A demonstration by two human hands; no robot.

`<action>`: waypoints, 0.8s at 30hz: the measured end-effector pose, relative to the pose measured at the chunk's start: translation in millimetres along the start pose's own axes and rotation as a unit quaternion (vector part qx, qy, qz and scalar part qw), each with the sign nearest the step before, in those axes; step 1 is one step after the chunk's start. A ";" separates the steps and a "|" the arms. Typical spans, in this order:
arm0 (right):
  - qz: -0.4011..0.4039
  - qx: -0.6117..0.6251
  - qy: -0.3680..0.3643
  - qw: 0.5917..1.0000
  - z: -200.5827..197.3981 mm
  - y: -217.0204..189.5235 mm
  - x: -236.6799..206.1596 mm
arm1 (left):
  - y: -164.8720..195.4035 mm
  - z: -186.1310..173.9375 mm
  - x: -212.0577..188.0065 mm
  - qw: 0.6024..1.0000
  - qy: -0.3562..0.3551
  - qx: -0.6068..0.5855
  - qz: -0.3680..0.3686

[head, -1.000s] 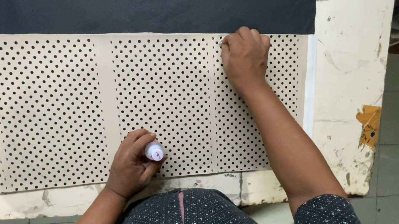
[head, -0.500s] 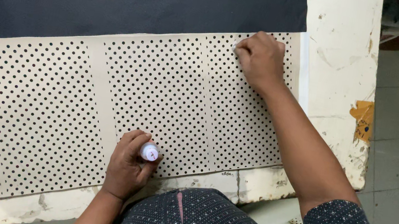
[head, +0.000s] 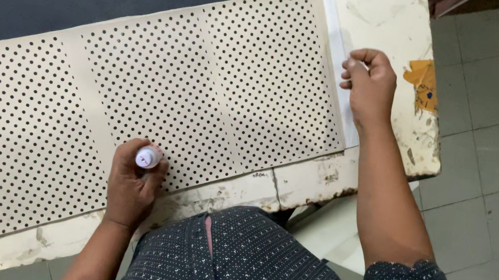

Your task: The person applies glue from a small bottle onto a perforated sheet laid on a table. They repeatedly squeeze the bottle and move it across the surface, then lift and fold the sheet to continue applying glue to another section.

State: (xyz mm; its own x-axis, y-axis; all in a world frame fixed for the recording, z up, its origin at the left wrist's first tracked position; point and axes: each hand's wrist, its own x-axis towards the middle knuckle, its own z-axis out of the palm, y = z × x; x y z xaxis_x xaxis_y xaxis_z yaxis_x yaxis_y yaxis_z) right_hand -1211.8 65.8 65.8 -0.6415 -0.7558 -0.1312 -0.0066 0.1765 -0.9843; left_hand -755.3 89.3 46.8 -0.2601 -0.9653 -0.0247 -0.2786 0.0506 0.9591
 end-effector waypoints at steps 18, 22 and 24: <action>-0.006 -0.020 0.122 0.992 -91.8 71.3 -114.1 | 17.7 29.1 -76.8 1.000 0.006 0.017 0.004; -0.064 -0.062 0.127 0.988 -80.8 63.2 -127.9 | 13.9 9.5 -91.5 0.996 0.041 0.084 0.007; -0.069 -0.057 0.134 0.987 -74.9 59.2 -133.0 | 10.3 -6.2 -98.9 0.994 0.062 0.090 0.010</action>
State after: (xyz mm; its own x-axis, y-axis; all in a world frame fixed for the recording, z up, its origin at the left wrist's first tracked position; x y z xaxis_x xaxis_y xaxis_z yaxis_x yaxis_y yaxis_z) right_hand -1184.4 224.0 33.8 -0.8082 -0.5864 0.0546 -0.1852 0.1650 -0.9687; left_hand -726.8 183.6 60.9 -0.1551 -0.9871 0.0395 -0.4383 0.1046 0.8927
